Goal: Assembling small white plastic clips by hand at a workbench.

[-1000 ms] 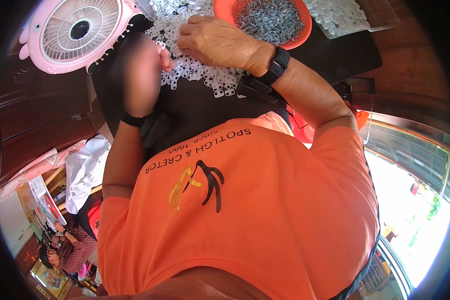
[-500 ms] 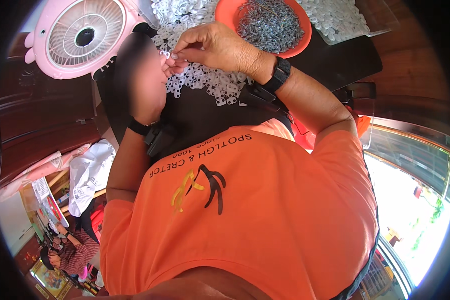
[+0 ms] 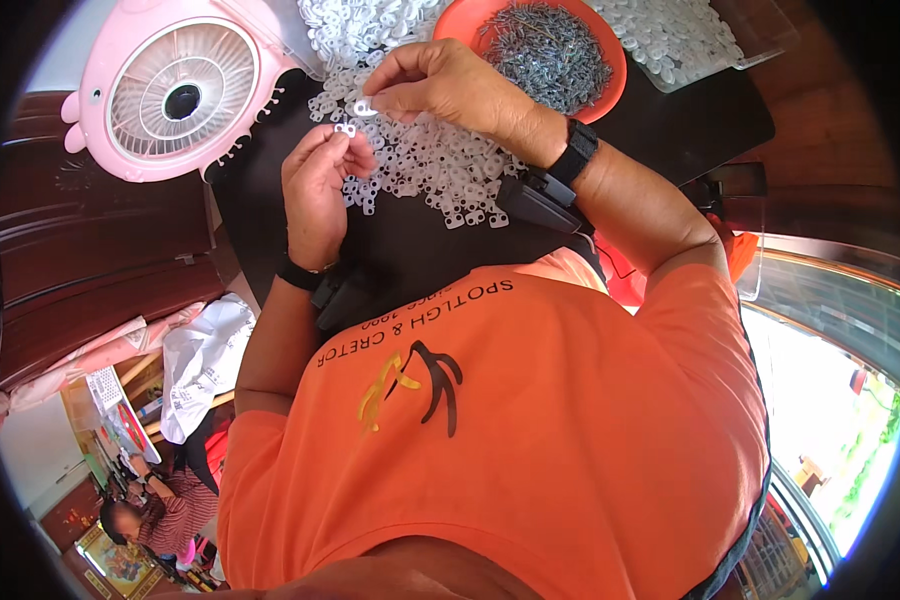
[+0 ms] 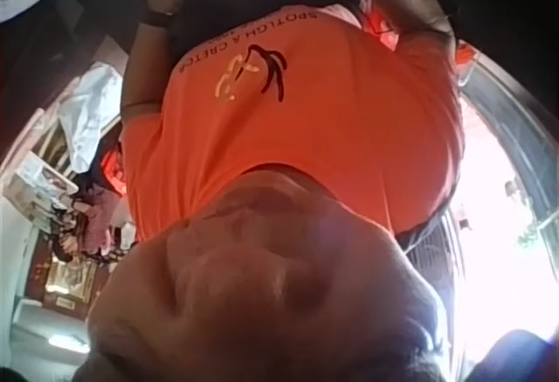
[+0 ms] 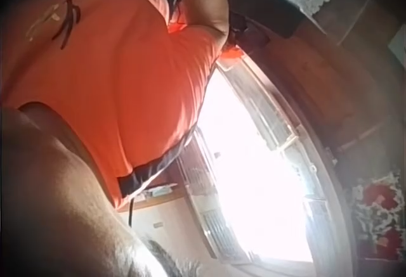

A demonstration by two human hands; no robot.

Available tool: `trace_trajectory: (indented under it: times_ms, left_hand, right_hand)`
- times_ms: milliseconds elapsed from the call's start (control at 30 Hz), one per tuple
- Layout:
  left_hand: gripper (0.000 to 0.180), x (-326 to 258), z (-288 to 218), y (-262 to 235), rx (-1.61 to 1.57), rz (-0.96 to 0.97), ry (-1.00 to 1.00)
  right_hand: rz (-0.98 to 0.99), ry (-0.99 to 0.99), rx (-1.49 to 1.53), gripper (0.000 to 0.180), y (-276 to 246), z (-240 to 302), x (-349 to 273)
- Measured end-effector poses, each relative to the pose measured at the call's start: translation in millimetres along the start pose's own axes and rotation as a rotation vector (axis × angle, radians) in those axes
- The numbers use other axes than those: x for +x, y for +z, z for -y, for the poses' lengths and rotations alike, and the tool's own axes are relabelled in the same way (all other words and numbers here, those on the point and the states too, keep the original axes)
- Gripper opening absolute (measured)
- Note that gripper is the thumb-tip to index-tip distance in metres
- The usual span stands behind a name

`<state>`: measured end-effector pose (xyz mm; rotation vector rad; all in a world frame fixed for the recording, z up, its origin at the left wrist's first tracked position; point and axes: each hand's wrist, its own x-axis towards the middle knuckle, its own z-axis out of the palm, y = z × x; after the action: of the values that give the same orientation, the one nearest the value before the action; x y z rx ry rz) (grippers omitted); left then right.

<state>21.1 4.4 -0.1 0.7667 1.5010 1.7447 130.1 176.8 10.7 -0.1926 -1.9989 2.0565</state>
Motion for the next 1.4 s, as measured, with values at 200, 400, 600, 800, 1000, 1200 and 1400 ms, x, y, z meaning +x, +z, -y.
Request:
trace_trajectory:
  times_ms: [200,400,600,800,1000,1200,1400]
  left_hand:
    - [0.021,-4.0,-2.9,6.3,0.059,0.0,-0.016]
    - [0.02,-4.3,-2.6,7.7,0.044,-0.018,-0.055]
    - [0.02,-4.4,-3.1,8.5,0.048,-0.028,-0.059]
    - [0.021,-3.7,-2.5,7.6,0.048,-0.027,-0.056]
    - [0.02,-4.8,-3.4,8.5,0.043,-0.037,-0.056]
    - [0.019,-5.9,-5.3,9.2,0.053,-0.037,-0.052]
    - [0.019,-6.1,-4.3,9.2,0.061,-0.039,-0.048]
  right_hand:
    - [-0.082,0.017,0.143,0.016,7.2,3.3,-0.1]
    - [-0.057,-0.009,0.152,0.015,10.4,3.4,-1.4]
    - [-0.07,-0.025,0.123,0.015,12.4,5.0,-3.0]
    - [-0.057,-0.05,0.068,0.015,14.2,4.4,-4.1]
    - [-0.079,-0.108,-0.016,0.017,16.4,3.5,-4.7]
    - [-0.043,-0.056,-0.035,0.016,15.7,3.0,-5.0]
    - [-0.005,-0.104,-0.059,0.015,17.7,-2.5,-4.2]
